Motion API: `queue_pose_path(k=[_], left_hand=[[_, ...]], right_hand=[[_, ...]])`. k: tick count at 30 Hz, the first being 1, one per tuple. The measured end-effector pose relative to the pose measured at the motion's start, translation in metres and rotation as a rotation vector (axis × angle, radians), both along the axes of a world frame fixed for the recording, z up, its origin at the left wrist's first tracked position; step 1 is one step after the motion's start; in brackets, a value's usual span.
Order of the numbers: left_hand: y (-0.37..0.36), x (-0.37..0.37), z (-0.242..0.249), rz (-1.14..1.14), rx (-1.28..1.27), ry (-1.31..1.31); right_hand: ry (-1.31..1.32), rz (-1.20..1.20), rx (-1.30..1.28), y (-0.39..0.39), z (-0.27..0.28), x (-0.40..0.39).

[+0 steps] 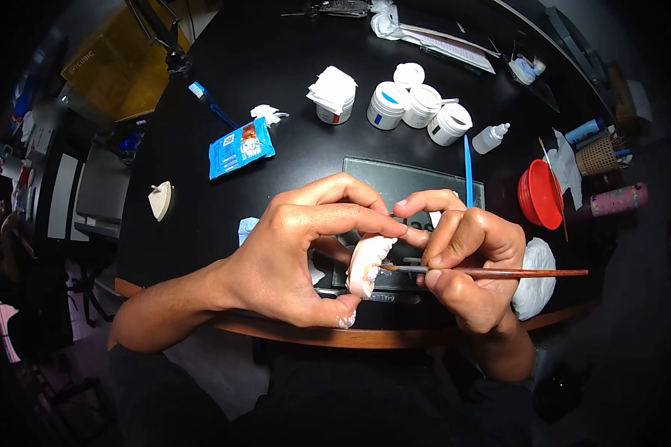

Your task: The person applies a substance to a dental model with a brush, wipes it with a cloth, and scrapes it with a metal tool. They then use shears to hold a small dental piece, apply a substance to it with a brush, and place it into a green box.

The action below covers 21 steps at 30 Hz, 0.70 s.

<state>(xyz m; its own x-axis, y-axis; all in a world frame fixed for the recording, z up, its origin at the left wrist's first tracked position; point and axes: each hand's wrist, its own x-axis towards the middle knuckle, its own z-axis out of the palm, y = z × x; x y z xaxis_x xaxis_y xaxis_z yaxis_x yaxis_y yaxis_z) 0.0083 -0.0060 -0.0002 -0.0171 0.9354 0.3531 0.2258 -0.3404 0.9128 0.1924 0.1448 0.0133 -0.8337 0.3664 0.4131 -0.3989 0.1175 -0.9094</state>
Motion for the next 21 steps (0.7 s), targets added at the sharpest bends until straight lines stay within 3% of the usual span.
queue_pose_path(k=[7, 15, 19, 21], left_hand=[[-0.0009, 0.0004, -0.0004, 0.007, -0.001, -0.002], [-0.0013, -0.0002, 0.0008, 0.011, 0.006, 0.021], [-0.0017, 0.0006, 0.0009, 0.018, -0.010, 0.009], [-0.0022, 0.0006, 0.0007, 0.012, -0.034, -0.011]], right_hand=[[0.003, 0.008, -0.052, -0.0037, 0.0028, -0.0016], [-0.005, 0.059, 0.069, 0.0037, 0.0026, 0.0012], [-0.041, -0.003, -0.088, -0.0054, 0.0035, 0.0009], [0.006, 0.017, -0.023, 0.0000, 0.0003, 0.0017]])
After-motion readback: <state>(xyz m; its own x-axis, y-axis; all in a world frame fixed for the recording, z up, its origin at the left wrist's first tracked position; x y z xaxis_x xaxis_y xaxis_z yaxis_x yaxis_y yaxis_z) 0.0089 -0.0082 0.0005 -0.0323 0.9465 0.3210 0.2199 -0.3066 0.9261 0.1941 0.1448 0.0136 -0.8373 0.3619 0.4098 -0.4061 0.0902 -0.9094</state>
